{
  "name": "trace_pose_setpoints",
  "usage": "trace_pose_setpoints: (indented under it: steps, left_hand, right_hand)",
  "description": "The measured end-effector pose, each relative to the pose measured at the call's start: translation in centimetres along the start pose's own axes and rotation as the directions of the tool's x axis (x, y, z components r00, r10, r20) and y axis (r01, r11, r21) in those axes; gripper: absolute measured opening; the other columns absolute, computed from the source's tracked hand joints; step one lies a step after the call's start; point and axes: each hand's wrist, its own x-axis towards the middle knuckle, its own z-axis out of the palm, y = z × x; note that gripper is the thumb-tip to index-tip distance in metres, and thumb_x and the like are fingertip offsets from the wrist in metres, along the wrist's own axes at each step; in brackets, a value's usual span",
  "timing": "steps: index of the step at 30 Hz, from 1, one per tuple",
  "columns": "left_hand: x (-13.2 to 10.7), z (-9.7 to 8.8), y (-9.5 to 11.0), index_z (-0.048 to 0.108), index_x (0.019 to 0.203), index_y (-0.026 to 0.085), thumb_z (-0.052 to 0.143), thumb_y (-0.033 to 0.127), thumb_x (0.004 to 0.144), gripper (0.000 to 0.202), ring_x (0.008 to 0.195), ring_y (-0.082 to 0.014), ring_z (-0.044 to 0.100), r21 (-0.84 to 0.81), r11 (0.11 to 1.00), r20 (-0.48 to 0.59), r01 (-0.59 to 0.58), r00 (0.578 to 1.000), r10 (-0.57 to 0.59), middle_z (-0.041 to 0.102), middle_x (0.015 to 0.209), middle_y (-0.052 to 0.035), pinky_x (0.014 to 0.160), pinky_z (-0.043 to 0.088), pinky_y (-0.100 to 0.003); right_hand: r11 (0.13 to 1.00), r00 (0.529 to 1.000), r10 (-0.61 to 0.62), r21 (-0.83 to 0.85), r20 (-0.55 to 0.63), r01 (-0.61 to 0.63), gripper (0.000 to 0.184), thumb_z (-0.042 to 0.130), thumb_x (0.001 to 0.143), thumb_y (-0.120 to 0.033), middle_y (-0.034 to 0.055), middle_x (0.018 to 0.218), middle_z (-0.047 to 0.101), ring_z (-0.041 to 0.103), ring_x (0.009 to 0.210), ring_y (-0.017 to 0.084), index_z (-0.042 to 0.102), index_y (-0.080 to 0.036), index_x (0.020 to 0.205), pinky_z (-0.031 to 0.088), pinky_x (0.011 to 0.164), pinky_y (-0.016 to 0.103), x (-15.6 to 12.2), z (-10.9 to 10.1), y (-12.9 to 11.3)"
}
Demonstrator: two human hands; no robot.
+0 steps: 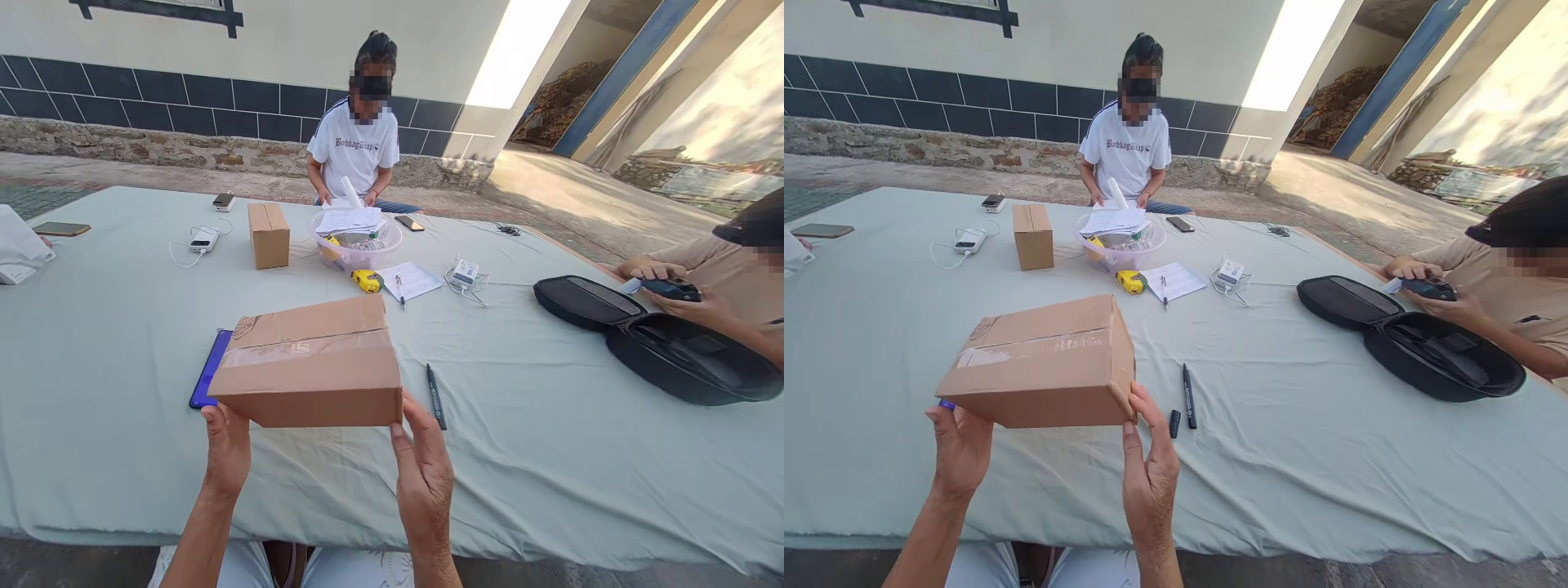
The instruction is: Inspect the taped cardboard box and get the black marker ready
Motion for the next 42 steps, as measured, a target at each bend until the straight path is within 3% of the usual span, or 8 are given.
trace_pose_setpoints:
  steps: [6, 13, 16, 21, 29, 33, 42]
  left_hand:
    - [0.1, -0.5, 0.3, 0.072, 0.122, 0.025, 0.050, 0.105, 0.061, 0.103, 0.141, -0.0425, 0.053, 0.050, 0.996, 0.022, 0.077, 0.997, -0.078, 0.072, 0.134, -0.0131, 0.115, 0.045, -0.053]
    - [0.5, -2.1, -0.9, 0.074, 0.093, 0.023, 0.055, 0.100, 0.067, 0.083, 0.120, -0.0380, 0.065, 0.043, 0.997, -0.005, 0.060, 0.998, -0.060, 0.078, 0.108, -0.0090, 0.104, 0.052, -0.048]
    - [0.5, -2.2, -0.9, 0.073, 0.094, 0.024, 0.062, 0.092, 0.072, 0.073, 0.120, -0.0352, 0.065, 0.033, 0.997, -0.004, 0.066, 0.998, -0.065, 0.077, 0.108, -0.0069, 0.103, 0.052, -0.045]
    - [0.2, -2.3, -0.7, 0.073, 0.115, 0.027, 0.067, 0.077, 0.081, 0.061, 0.127, -0.0336, 0.061, -0.008, 0.995, 0.049, 0.103, 0.994, -0.102, 0.074, 0.124, -0.0057, 0.106, 0.050, -0.044]
    - [-0.1, -2.1, -0.8, 0.072, 0.124, 0.028, 0.068, 0.072, 0.082, 0.061, 0.144, -0.0332, 0.049, -0.007, 0.989, 0.122, 0.145, 0.982, -0.143, 0.070, 0.135, -0.0053, 0.116, 0.045, -0.043]
    - [-0.2, -1.6, -0.8, 0.074, 0.121, 0.028, 0.068, 0.069, 0.083, 0.056, 0.142, -0.0324, 0.052, -0.034, 0.986, 0.071, 0.163, 0.985, -0.160, 0.073, 0.132, -0.0048, 0.118, 0.043, -0.045]
    - [0.0, -1.4, -0.6, 0.076, 0.117, 0.025, 0.065, 0.064, 0.089, 0.049, 0.139, -0.0311, 0.056, 0.028, 0.997, 0.038, 0.066, 0.997, -0.067, 0.074, 0.131, -0.0068, 0.120, 0.042, -0.045]
  right_hand:
    - [0.999, 0.998, 0.046, -0.008, 0.053, -0.046, 0.044, 0.051, 0.102, -0.057, 0.0119, 0.128, 0.073, 0.067, 0.124, 0.032, 0.071, -0.024, 0.123, 0.056, 0.102, 0.046, 0.2, -0.9, 1.3]
    - [0.980, 0.975, 0.172, 0.073, 0.138, -0.184, 0.070, 0.034, 0.099, -0.079, 0.0117, 0.118, 0.074, 0.067, 0.115, 0.032, 0.071, -0.023, 0.117, 0.054, 0.095, 0.045, 0.3, -1.6, 2.5]
    - [0.969, 0.970, 0.194, 0.123, 0.144, -0.212, 0.071, 0.035, 0.097, -0.082, 0.0112, 0.113, 0.075, 0.068, 0.112, 0.032, 0.071, -0.023, 0.116, 0.054, 0.090, 0.044, 0.5, -1.7, 2.2]
    - [0.953, 0.960, 0.250, 0.145, 0.122, -0.267, 0.078, 0.036, 0.094, -0.086, 0.0138, 0.118, 0.075, 0.067, 0.117, 0.035, 0.064, -0.022, 0.129, 0.053, 0.091, 0.046, 0.4, -1.7, 2.2]
    - [0.950, 0.956, 0.243, 0.161, 0.164, -0.269, 0.072, 0.036, 0.097, -0.081, 0.0128, 0.133, 0.069, 0.060, 0.130, 0.035, 0.065, -0.027, 0.134, 0.051, 0.100, 0.047, 0.0, -2.0, 2.2]
    - [0.946, 0.952, 0.253, 0.164, 0.173, -0.281, 0.068, 0.038, 0.098, -0.079, 0.0122, 0.133, 0.068, 0.060, 0.129, 0.034, 0.063, -0.027, 0.135, 0.052, 0.098, 0.046, -0.4, -1.9, 1.9]
    - [0.933, 0.939, 0.250, 0.199, 0.237, -0.299, 0.057, 0.048, 0.100, -0.066, 0.0107, 0.141, 0.066, 0.059, 0.131, 0.033, 0.064, -0.027, 0.138, 0.051, 0.107, 0.049, -0.1, -1.8, 0.8]
